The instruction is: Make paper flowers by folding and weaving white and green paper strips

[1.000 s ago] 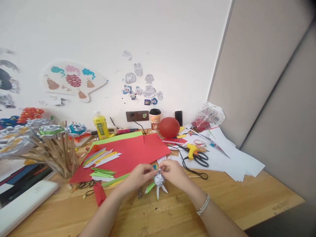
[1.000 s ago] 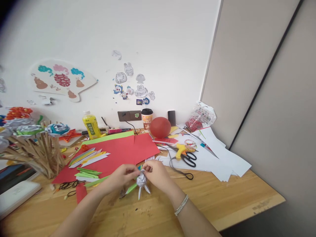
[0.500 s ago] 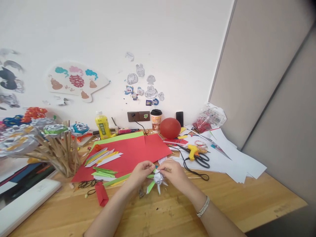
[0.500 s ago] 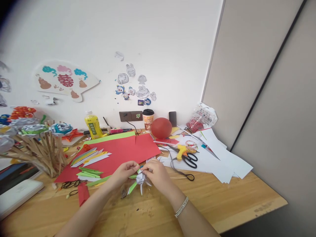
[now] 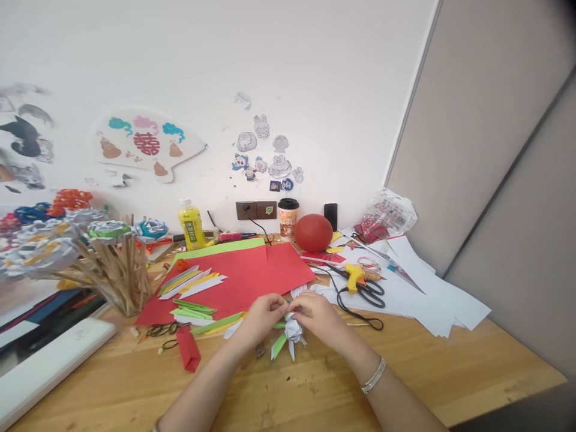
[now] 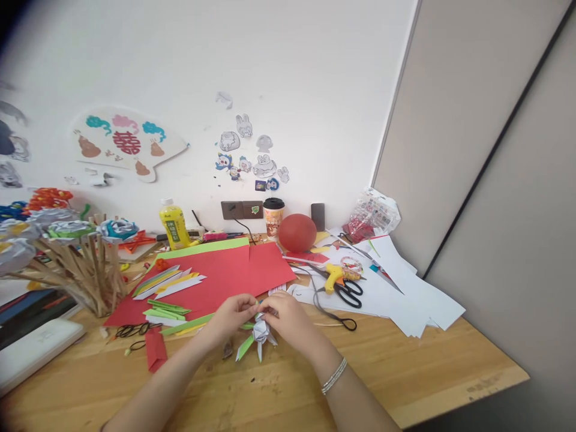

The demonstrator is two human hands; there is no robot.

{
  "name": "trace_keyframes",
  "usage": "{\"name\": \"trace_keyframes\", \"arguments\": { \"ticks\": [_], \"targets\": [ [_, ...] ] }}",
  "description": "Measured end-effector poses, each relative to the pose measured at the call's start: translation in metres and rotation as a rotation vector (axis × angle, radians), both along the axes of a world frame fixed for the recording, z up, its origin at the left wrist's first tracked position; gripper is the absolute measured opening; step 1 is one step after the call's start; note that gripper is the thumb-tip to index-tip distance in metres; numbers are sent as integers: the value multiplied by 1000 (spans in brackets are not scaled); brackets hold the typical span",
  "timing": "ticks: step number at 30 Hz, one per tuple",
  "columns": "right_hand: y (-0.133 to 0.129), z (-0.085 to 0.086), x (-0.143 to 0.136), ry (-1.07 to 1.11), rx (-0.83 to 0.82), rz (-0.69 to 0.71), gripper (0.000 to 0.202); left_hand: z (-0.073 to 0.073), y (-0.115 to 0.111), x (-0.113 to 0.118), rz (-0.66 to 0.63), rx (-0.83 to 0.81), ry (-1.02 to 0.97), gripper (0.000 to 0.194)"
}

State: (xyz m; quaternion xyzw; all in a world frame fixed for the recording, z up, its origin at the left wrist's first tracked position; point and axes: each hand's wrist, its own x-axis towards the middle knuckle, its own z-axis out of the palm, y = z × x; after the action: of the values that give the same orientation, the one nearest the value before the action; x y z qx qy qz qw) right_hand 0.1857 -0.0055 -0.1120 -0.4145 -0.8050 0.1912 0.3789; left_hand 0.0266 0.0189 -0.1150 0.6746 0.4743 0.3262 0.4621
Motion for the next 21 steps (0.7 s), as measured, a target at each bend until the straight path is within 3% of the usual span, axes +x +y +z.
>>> {"name": "trace_keyframes", "arguments": {
  "ticks": [4, 9, 17, 21],
  "targets": [
    [5, -5, -1, 18, -18, -60, 16, 4, -2, -2, -28, 33, 12, 24],
    [8, -9, -3, 60, -54, -161, 17, 13, -6, -6, -55, 274, 222, 15],
    [9, -12, -7, 24, 71, -180, 16, 19, -11, -6, -189, 317, 297, 20],
    [7, -9, -7, 31, 38, -144, 14, 16, -11, -5, -142, 308, 328, 22]
  ]
}}
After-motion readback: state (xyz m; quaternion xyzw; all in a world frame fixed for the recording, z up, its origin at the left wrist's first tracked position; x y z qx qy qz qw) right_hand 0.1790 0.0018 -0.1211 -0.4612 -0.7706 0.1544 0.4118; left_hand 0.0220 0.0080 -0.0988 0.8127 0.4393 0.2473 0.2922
